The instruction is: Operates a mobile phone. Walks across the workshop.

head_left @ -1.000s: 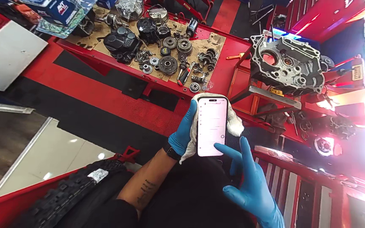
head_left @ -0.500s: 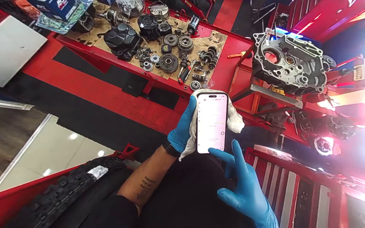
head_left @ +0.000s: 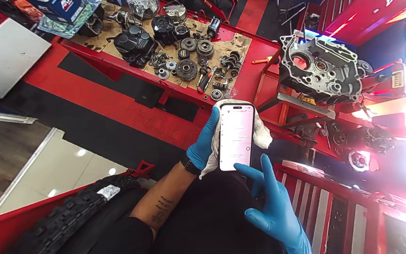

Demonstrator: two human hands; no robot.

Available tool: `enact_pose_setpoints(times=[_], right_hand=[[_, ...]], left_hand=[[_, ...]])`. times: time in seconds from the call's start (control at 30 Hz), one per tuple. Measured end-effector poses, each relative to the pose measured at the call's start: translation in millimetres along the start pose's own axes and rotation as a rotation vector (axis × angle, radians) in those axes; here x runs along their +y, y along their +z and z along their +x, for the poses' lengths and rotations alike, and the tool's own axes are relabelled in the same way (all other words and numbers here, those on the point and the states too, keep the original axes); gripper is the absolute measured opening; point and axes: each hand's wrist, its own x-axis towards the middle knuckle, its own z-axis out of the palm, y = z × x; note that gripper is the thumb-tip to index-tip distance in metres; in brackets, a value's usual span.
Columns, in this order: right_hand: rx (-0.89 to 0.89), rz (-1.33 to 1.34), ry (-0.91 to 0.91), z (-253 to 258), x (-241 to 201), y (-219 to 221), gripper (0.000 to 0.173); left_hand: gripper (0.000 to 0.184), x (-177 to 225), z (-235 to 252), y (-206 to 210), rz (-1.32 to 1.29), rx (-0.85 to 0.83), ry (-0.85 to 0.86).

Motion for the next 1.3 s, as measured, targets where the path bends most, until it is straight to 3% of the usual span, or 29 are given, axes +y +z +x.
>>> enact_pose_setpoints(times=[0.53,0.7,1.3], right_hand=[[0.168,0.061,0.014,11,4,-32,0.099],[0.174,0.027,0.016,14,5,-37,0.089],[0.153,0.042,0.021,23,10,-39,0.093]], left_hand=[[0.056,-10,11,-1,-0.077,-0.039,-0.089],[0.056,-14,16,-2,-0.088,-0.053,-0.110],[0.058,-17,17,-3,-0.078,-0.042,-0.147]])
